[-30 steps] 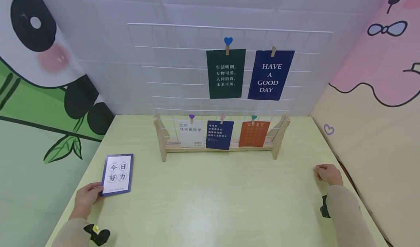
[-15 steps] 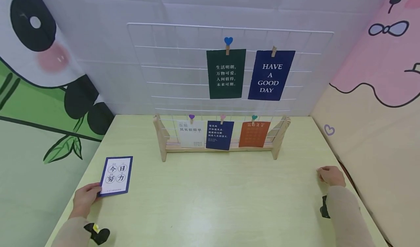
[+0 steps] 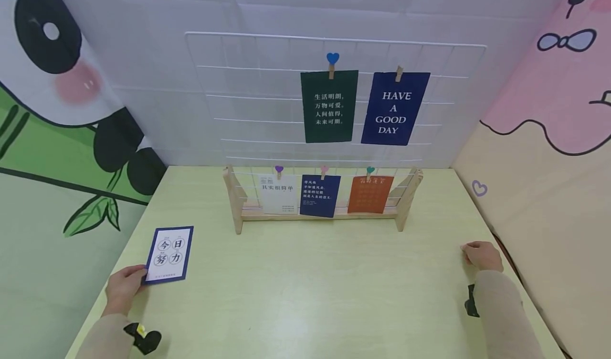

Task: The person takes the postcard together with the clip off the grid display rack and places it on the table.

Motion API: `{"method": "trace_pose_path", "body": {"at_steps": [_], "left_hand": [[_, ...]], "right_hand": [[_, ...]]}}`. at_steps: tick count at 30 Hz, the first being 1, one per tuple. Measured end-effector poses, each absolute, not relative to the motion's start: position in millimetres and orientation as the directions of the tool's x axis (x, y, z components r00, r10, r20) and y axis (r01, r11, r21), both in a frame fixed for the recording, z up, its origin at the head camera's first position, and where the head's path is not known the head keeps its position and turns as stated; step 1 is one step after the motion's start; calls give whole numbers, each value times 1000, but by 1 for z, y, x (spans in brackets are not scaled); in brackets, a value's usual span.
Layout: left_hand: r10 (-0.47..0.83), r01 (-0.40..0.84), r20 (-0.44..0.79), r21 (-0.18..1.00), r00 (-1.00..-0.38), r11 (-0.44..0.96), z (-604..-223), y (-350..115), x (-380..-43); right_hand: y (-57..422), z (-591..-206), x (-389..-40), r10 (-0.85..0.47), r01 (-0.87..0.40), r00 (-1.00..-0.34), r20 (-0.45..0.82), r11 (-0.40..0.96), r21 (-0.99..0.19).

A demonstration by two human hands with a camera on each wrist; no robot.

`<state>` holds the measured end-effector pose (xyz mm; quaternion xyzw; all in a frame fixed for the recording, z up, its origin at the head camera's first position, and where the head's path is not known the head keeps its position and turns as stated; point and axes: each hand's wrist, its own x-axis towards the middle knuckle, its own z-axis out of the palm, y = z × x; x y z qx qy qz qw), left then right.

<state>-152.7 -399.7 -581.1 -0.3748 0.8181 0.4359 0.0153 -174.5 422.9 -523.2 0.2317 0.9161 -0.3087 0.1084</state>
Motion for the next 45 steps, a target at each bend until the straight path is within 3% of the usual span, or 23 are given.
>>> {"method": "trace_pose_path", "body": {"at_steps": [10, 22, 29, 32, 41, 45], "left_hand": [[-628, -638, -356, 708, -692, 302, -588, -409, -152], [-628, -485, -186, 803, -756, 347, -604, -410, -178], [-610, -434, -198, 861, -767, 266, -529, -359, -171], [-594, -421, -201, 869, -779, 259, -514, -348, -171], [-535, -236, -30, 918, -844, 320, -595, -396, -213], [-487, -203, -21, 924, -873, 324, -597, -396, -219]], "right_hand": [[427, -526, -173, 366, 472, -882, -298, 712, -521], [422, -521, -172, 309, 387, -922, -233, 744, -545], [426, -518, -170, 261, 303, -953, -154, 779, -549], [426, -516, -171, 262, 282, -958, -117, 778, -562], [411, -490, -173, 161, 152, -986, -38, 792, -592], [403, -480, -176, 137, 123, -990, -20, 803, -583]]}}
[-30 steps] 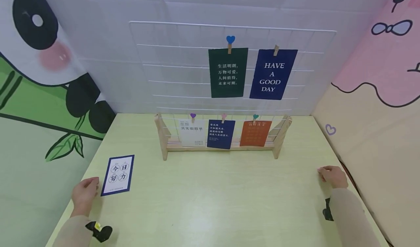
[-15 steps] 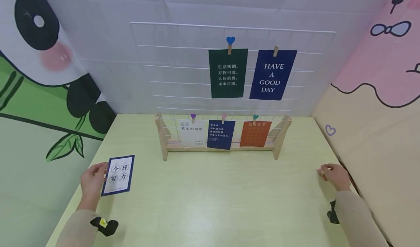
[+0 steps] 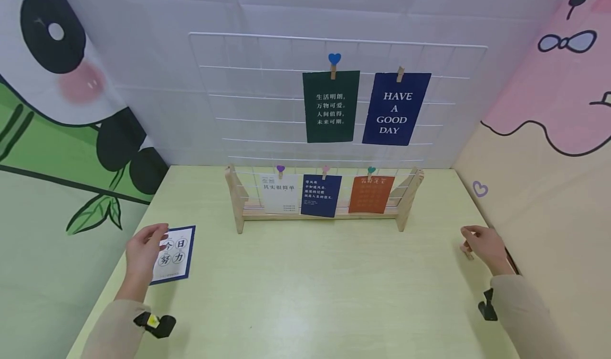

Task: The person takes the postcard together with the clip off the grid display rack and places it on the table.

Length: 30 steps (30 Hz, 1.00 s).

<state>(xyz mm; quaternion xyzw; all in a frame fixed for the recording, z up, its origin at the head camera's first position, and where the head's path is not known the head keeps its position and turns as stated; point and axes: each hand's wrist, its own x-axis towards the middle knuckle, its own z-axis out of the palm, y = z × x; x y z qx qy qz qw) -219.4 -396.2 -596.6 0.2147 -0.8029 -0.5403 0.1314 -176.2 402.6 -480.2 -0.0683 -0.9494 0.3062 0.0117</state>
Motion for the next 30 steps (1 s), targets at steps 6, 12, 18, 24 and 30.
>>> {"method": "trace_pose_path", "body": {"at_steps": [6, 12, 18, 24, 30], "left_hand": [[-410, -141, -43, 967, -911, 212, -552, -371, -211], [-377, -114, -32, 974, -926, 197, -524, -350, -207], [-308, -23, 38, 981, -951, 190, -508, -335, -203], [-280, -25, 38, 976, -959, 218, -519, -332, -213], [-238, 16, 75, 970, -968, 241, -533, -331, -223]], "right_hand": [[392, -468, -182, 106, 83, -994, 3, 803, -591], [377, -450, -186, 51, 10, -997, 52, 805, -594], [360, -437, -189, 22, -40, -995, 95, 793, -608], [341, -428, -191, 8, -66, -994, 111, 759, -648], [325, -420, -191, -37, -107, -992, 117, 729, -676]]}}
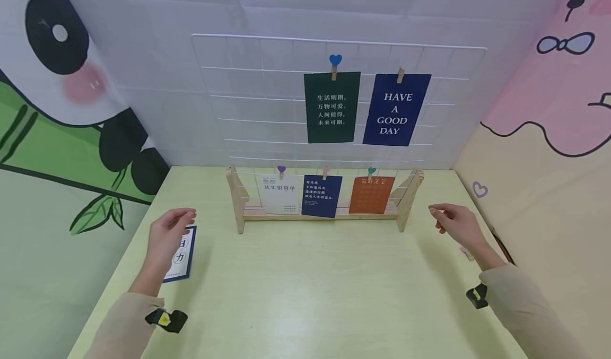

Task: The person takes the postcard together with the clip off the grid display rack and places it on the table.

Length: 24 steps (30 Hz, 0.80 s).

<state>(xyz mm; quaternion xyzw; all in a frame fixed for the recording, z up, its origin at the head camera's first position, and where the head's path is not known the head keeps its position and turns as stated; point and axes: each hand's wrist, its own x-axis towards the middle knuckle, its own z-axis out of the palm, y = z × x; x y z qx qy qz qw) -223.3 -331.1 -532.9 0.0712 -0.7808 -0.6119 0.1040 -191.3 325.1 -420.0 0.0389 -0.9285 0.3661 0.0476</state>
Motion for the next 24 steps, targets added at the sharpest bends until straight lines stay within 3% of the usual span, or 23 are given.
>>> {"method": "trace_pose_path", "body": {"at_steps": [8, 11, 15, 18, 24], "left_hand": [[-204, 71, 149, 936, -968, 344, -564, -331, -240], [-195, 51, 142, 910, -970, 412, -514, -296, -215], [-150, 34, 90, 939, -985, 341, -472, -268, -193], [-125, 49, 85, 963, -989, 265, -514, -286, -213], [-65, 76, 91, 975, -994, 207, -500, -274, -208]], "right_hand": [[306, -410, -192, -82, -125, -992, 94, 682, -721], [300, -408, -193, -110, -156, -988, 110, 680, -717], [292, -406, -194, -134, -169, -985, 105, 672, -721], [286, -405, -194, -147, -172, -984, 97, 673, -720], [277, -405, -197, -172, -193, -980, 103, 666, -720]]}}
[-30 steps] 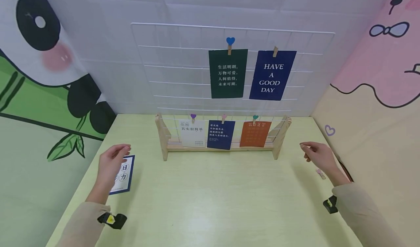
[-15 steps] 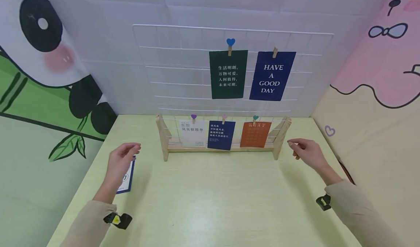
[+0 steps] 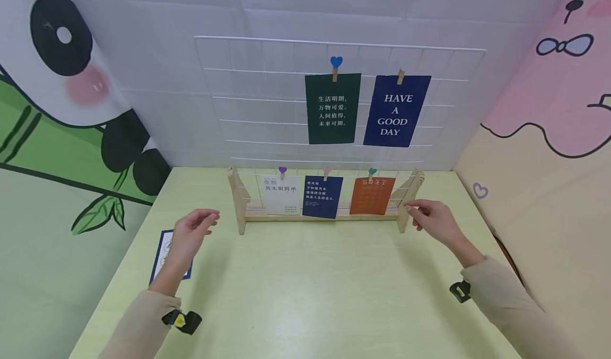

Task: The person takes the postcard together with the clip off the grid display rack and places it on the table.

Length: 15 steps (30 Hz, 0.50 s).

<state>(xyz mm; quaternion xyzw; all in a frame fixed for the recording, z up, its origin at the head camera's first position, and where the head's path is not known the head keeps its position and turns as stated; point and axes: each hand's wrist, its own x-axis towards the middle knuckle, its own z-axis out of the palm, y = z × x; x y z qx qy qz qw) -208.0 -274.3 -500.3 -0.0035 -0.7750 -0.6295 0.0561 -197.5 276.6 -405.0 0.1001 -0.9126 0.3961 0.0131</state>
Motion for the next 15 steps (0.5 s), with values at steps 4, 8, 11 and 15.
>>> {"method": "trace_pose_path", "body": {"at_steps": [4, 8, 11, 15], "left_hand": [[-68, 52, 71, 969, -995, 241, -513, -273, -216], [-71, 41, 63, 959, -995, 280, -521, -270, -220], [-46, 61, 76, 960, -996, 274, -491, -253, -205], [-33, 48, 60, 953, -998, 299, -437, -223, -181]], "right_hand": [[270, -403, -201, -187, -203, -977, 104, 660, -723], [264, -401, -203, -207, -228, -971, 119, 652, -723], [260, -400, -205, -222, -249, -966, 135, 637, -730], [254, -397, -206, -235, -263, -961, 144, 627, -733]]}}
